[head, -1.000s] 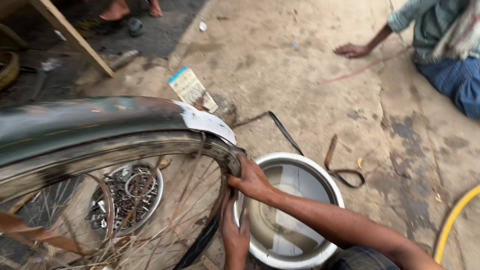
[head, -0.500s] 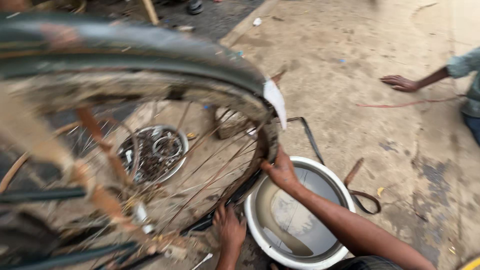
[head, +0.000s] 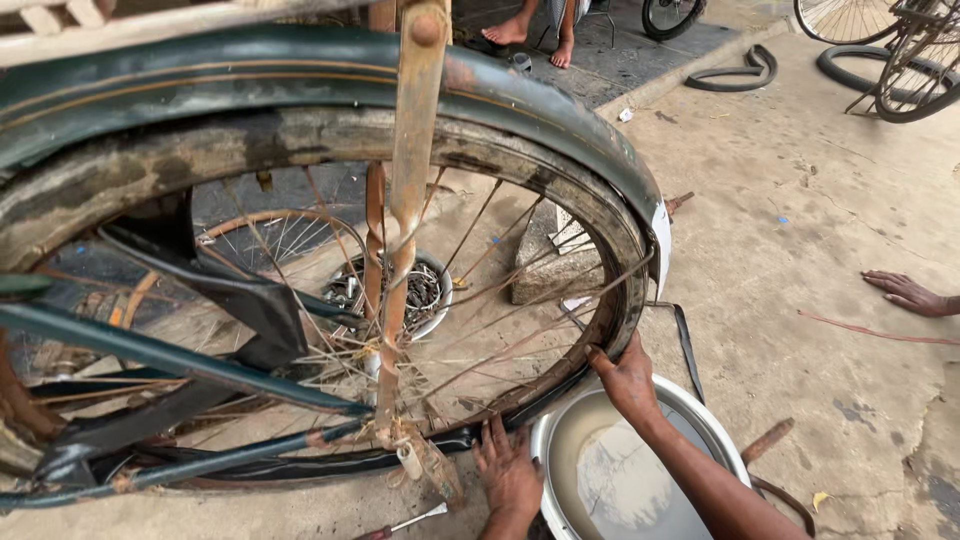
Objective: The person submerges a bicycle inner tube in a metal bowl of water to locate a leak. After identifying the puncture, they apply a patch to the tube. Finally, they insert the repaired inner tube back into the bicycle tire and seat it onto the rim.
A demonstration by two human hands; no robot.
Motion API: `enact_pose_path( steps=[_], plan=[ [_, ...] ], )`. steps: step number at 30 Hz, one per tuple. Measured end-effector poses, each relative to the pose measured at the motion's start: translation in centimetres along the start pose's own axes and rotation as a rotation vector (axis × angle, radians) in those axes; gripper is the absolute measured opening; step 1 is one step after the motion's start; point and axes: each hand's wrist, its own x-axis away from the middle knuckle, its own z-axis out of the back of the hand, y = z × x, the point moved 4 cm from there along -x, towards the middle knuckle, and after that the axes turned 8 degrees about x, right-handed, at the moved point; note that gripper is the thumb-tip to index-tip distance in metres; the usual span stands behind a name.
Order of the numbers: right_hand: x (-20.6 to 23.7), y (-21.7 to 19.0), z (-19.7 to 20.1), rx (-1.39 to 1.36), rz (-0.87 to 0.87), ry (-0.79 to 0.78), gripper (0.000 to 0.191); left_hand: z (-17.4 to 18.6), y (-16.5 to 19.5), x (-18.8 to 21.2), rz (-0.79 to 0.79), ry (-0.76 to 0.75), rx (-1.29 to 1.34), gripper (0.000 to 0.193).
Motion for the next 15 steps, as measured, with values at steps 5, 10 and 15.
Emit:
enact_pose_path(
  steps=[5, 10, 15],
  plan=[
    [0.1, 1.5, -0.6, -0.007, 0.093, 0.017, 0.06, 0.6, 5.4, 0.2, -0.17, 0.183, 0.189, 0.089],
    [-0.6, 1.3, -0.4, 0.064, 0.096, -0.009, 0.058, 0.2, 4.4, -0.5, -0.245, 0.272, 0.502, 0.089],
    [-0.2, 0.8, -0.6, 0.061, 0.045, -0.02, 0.052, 0.4, 3.4, -2.0, -0.145, 0.222, 0.482, 0.074]
  ],
)
